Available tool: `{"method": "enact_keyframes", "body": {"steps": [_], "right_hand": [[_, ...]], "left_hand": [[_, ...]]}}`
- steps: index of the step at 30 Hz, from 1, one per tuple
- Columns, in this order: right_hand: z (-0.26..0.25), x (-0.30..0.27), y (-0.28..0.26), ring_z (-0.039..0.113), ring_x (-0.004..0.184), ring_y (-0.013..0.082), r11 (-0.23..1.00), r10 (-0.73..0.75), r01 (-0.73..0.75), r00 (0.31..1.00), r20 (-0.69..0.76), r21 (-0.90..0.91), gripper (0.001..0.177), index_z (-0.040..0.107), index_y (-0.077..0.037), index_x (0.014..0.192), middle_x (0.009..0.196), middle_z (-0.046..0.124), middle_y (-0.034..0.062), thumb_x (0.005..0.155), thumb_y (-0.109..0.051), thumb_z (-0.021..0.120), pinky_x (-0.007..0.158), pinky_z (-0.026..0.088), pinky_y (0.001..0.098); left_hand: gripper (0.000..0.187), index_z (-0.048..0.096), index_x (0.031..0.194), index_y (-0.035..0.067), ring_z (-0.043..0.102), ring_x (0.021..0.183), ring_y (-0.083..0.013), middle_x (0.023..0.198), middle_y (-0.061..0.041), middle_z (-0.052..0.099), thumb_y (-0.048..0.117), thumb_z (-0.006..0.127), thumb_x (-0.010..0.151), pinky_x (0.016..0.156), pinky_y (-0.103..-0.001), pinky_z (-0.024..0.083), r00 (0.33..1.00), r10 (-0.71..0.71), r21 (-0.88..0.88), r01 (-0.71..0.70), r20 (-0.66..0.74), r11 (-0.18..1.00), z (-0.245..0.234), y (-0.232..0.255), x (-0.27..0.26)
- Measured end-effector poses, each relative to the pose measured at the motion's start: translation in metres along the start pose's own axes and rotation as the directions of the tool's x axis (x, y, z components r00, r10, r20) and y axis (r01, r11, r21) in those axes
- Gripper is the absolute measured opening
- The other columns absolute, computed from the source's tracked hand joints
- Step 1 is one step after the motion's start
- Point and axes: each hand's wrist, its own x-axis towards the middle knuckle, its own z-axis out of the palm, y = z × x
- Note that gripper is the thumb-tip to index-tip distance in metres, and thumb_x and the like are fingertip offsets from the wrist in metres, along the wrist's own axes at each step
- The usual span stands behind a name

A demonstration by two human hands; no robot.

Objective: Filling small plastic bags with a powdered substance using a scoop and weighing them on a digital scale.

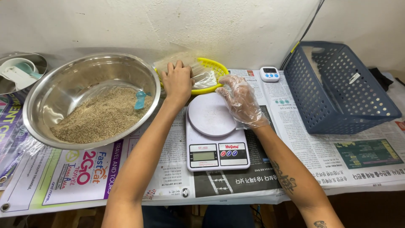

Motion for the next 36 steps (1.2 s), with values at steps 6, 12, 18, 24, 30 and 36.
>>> {"method": "enact_keyframes", "body": {"steps": [6, 12, 18, 24, 30, 36], "right_hand": [[0.004, -0.005, 0.000, 0.062, 0.123, 0.0344, 0.997, -0.036, 0.034, 0.999, -0.035, -0.064, 0.028, 0.070, -0.007, 0.117, 0.118, 0.071, 0.0157, 0.103, -0.031, 0.069, 0.110, 0.045, 0.0472], [0.004, -0.004, -0.021, 0.062, 0.119, 0.0321, 0.940, 0.196, -0.177, 0.980, -0.038, 0.291, 0.042, 0.063, -0.006, 0.129, 0.126, 0.066, 0.0162, 0.093, -0.022, 0.079, 0.098, 0.053, 0.0430], [-0.001, -0.010, -0.028, 0.055, 0.122, 0.0383, 0.812, 0.280, -0.230, 0.960, -0.012, 0.536, 0.074, 0.040, 0.004, 0.144, 0.139, 0.049, 0.0256, 0.085, -0.010, 0.082, 0.099, 0.053, 0.0452], [0.009, -0.024, -0.024, 0.069, 0.076, 0.0172, 0.664, 0.316, -0.225, 0.949, 0.006, 0.713, 0.037, 0.068, 0.006, 0.113, 0.088, 0.070, 0.0147, 0.079, 0.001, 0.082, 0.067, 0.061, 0.0297], [0.009, -0.025, -0.033, 0.066, 0.059, 0.0172, 0.740, 0.268, -0.222, 0.963, 0.025, 0.635, 0.009, 0.075, 0.004, 0.092, 0.074, 0.072, 0.0190, 0.084, 0.001, 0.080, 0.054, 0.058, 0.0284], [0.022, -0.029, -0.058, 0.044, 0.046, 0.0115, 0.685, 0.458, -0.281, 0.884, -0.096, 0.672, 0.025, 0.065, -0.005, 0.066, 0.050, 0.049, 0.0074, 0.090, -0.009, 0.069, 0.045, 0.035, 0.0233]], "left_hand": [[0.014, 0.061, 0.089, 0.023, 0.051, 0.110, -0.0226, 0.099, 0.002, 0.058, 0.027, 0.075, 0.088, 0.090, -0.045, 0.044, 0.964, 0.064, -0.042, -0.077, -0.256, 0.996, -0.007, 0.012, -0.020], [0.014, 0.058, 0.100, 0.012, 0.066, 0.101, -0.0322, 0.095, -0.009, 0.067, 0.011, 0.071, 0.092, 0.084, -0.047, 0.052, 0.925, 0.215, -0.426, -0.339, -0.313, 0.839, -0.038, 0.029, -0.055], [0.040, 0.061, 0.116, 0.017, 0.073, 0.093, -0.0342, 0.095, -0.011, 0.075, 0.009, 0.081, 0.082, 0.079, -0.041, 0.057, 0.942, 0.238, -0.741, -0.334, -0.238, 0.582, -0.042, 0.014, -0.078], [0.047, 0.063, 0.122, 0.012, 0.068, 0.079, -0.0103, 0.085, -0.006, 0.075, 0.006, 0.084, 0.080, 0.072, -0.021, 0.056, 0.992, 0.122, -0.966, -0.028, 0.004, 0.259, -0.038, 0.012, -0.100], [0.014, 0.080, 0.088, 0.013, 0.069, 0.063, -0.0078, 0.063, -0.005, 0.072, 0.022, 0.088, 0.082, 0.060, -0.022, 0.058, 1.000, -0.001, -0.947, -0.019, -0.020, 0.321, -0.041, 0.019, -0.111], [0.047, 0.071, 0.063, 0.013, 0.050, 0.049, -0.0094, 0.045, -0.004, 0.055, 0.042, 0.068, 0.101, 0.056, -0.023, 0.049, 0.999, -0.022, -0.921, -0.028, -0.039, 0.388, -0.047, 0.027, -0.122]]}}
